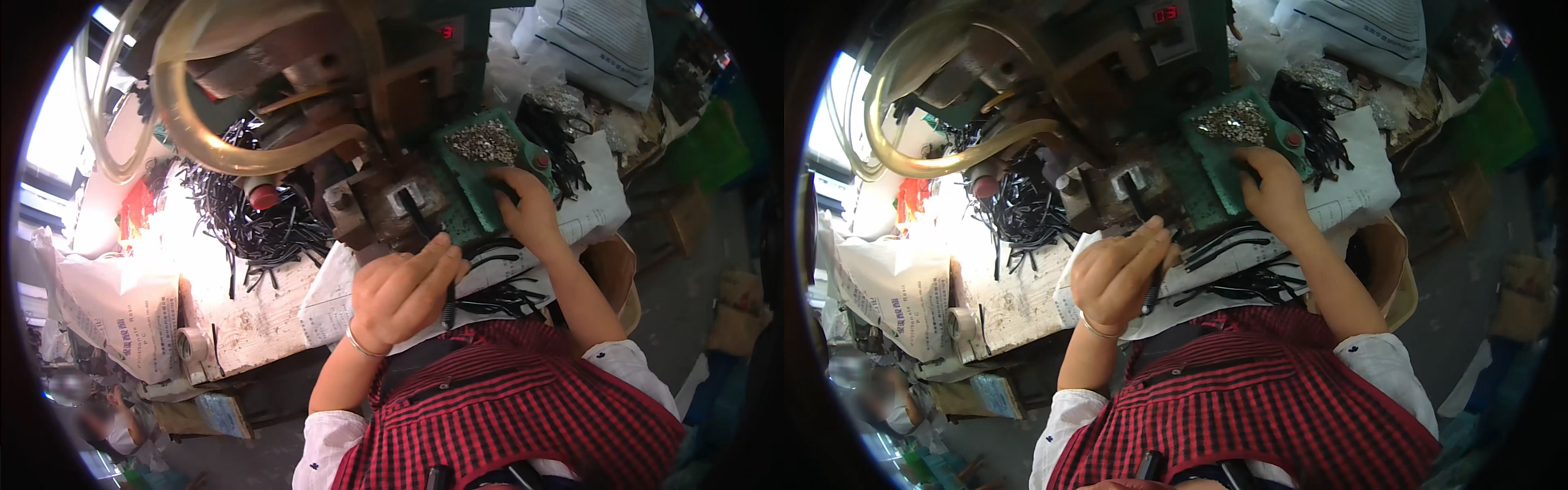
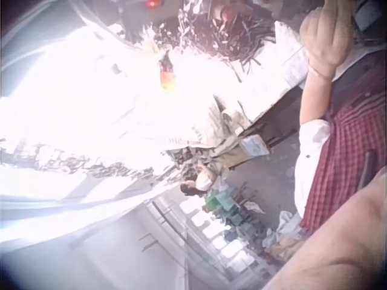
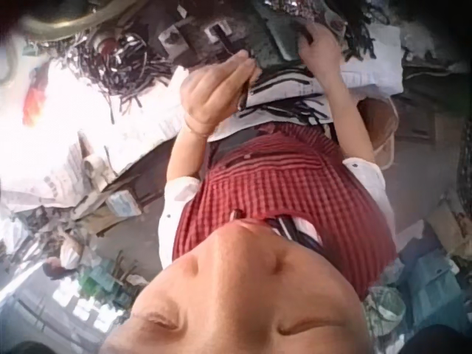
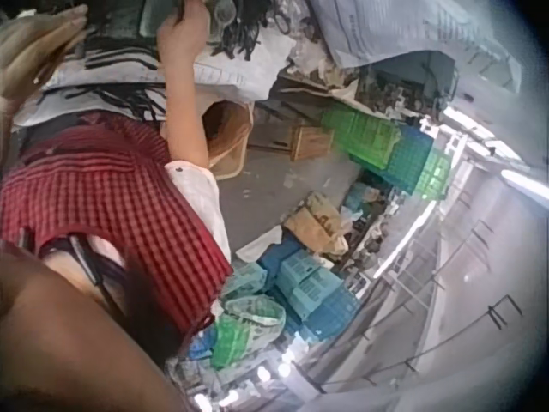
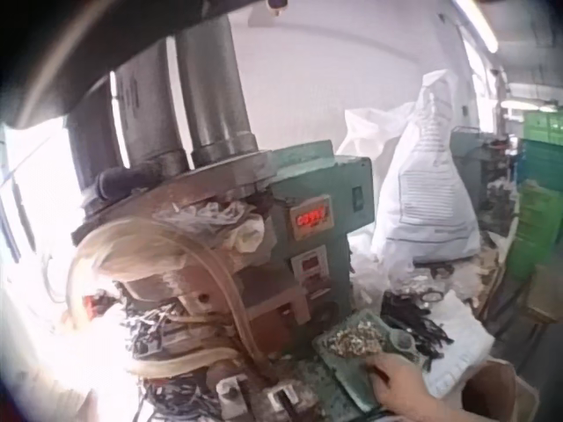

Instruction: The person repeatedly picks up small black plastic hair clips and metal pins, inserts them into a press machine, and operates the lever to attach the pins. Finished clips are placed on a green tray while excess clips remain on the table.

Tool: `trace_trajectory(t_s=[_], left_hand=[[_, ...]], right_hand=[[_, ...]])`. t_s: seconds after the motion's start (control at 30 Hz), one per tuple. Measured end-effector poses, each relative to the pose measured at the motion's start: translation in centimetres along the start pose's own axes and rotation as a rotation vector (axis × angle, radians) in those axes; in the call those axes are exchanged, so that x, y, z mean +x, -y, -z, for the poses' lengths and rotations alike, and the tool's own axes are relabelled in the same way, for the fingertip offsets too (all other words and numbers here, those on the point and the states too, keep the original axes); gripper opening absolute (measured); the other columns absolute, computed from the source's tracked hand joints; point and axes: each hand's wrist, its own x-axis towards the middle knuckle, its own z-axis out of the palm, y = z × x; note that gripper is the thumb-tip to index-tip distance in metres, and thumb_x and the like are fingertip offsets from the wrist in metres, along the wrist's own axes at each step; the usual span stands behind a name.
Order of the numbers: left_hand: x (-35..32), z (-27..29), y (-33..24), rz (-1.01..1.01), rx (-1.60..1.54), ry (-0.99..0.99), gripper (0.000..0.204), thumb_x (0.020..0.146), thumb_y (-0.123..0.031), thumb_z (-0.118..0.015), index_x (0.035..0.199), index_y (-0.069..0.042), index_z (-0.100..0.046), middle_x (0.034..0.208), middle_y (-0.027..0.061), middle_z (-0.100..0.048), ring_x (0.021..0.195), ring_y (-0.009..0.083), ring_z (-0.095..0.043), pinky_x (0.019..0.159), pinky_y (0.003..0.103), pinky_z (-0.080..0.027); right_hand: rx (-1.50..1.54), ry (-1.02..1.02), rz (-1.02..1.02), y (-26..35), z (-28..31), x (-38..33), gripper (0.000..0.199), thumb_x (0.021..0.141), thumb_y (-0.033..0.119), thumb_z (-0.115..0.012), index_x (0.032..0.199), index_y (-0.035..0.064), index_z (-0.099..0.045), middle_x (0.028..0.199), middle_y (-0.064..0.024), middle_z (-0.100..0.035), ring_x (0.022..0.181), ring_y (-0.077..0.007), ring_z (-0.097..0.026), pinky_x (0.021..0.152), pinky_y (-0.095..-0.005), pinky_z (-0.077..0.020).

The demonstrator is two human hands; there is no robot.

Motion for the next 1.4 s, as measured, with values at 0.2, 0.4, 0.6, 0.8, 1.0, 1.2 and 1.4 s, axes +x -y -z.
trace_trajectory(t_s=[0.2, 0.4, 0.6, 0.8, 1.0, 1.2, 1.4], left_hand=[[-0.3, 0.0, -0.7, 0.064, 0.006, 0.002, 0.026, 0.077, -0.01, -0.088, 0.1, -0.005, -0.076, 0.096, 0.01, -0.079, 0.067, 0.0172, -0.069, 0.058, 0.027, -0.055], [-0.7, -0.3, 0.0, 0.04, -0.013, -0.01, 0.029, 0.077, -0.007, -0.087, 0.104, -0.005, -0.075, 0.105, 0.0107, -0.077, 0.067, 0.0158, -0.069, 0.058, 0.027, -0.056], [-2.5, 0.5, -1.8, 0.244, -0.104, 0.011, 0.037, 0.075, 0.0, -0.081, 0.111, -0.004, -0.076, 0.12, 0.0163, -0.075, 0.082, 0.02, -0.074, 0.066, 0.03, -0.057], [-8.7, 9.7, -3.5, 0.485, 0.419, -0.17, 0.025, 0.085, 0.004, -0.076, 0.109, -0.003, -0.076, 0.113, 0.0113, -0.075, 0.087, 0.0219, -0.072, 0.074, 0.032, -0.057], [-7.9, 15.6, 6.3, 0.542, 0.637, 0.091, 0.019, 0.08, 0.005, -0.076, 0.096, -0.005, -0.075, 0.091, 0.01, -0.07, 0.085, 0.0277, -0.066, 0.076, 0.038, -0.053], [-21.3, 10.6, 16.3, 0.79, 0.809, 0.424, 0.02, 0.079, -0.011, -0.082, 0.097, -0.009, -0.076, 0.104, 0.0061, -0.071, 0.099, 0.0282, -0.066, 0.082, 0.039, -0.054], [-13.2, 10.2, 12.9, 0.668, 0.565, 0.309, 0.01, 0.086, -0.019, -0.078, 0.086, -0.01, -0.074, 0.084, 0.0047, -0.071, 0.079, 0.0265, -0.067, 0.068, 0.038, -0.055]], right_hand=[[0.339, -0.236, -0.207, -2.1, 1.8, 2.8, 0.024, 0.091, 0.004, -0.063, 0.113, 0.0033, -0.072, 0.113, -0.0162, -0.073, 0.103, -0.0328, -0.072, 0.089, -0.0398, -0.0547], [-0.168, -0.013, -0.066, -0.5, 1.8, 0.3, 0.017, 0.083, 0.002, -0.071, 0.101, 0.0025, -0.071, 0.098, -0.0145, -0.067, 0.098, -0.0323, -0.067, 0.086, -0.0403, -0.0523], [-0.352, -0.04, 0.041, -0.2, -0.1, 0.9, 0.011, 0.084, 0.005, -0.072, 0.093, 0.0035, -0.066, 0.096, -0.0156, -0.066, 0.094, -0.0393, -0.064, 0.082, -0.0478, -0.051], [-0.028, -0.172, -0.116, -1.7, 0.3, -2.8, 0.021, 0.096, 0.004, -0.062, 0.116, 0.0038, -0.069, 0.105, -0.0171, -0.071, 0.1, -0.0395, -0.066, 0.088, -0.045, -0.0524], [-0.151, -0.159, 0.136, 0.1, 0.6, 0.7, 0.023, 0.096, 0.0, -0.06, 0.114, 0.0043, -0.073, 0.106, -0.0142, -0.072, 0.101, -0.0356, -0.067, 0.093, -0.0397, -0.0505], [-0.012, -0.15, 0.043, -0.2, -1.0, 3.0, 0.014, 0.092, 0.005, -0.067, 0.104, 0.0051, -0.076, 0.099, -0.0123, -0.074, 0.097, -0.032, -0.069, 0.09, -0.0381, -0.0513], [0.027, -0.136, -0.215, -1.7, 2.4, -1.9, 0.015, 0.093, 0.004, -0.068, 0.107, 0.0013, -0.075, 0.101, -0.0129, -0.074, 0.095, -0.0257, -0.07, 0.088, -0.0369, -0.0526]])
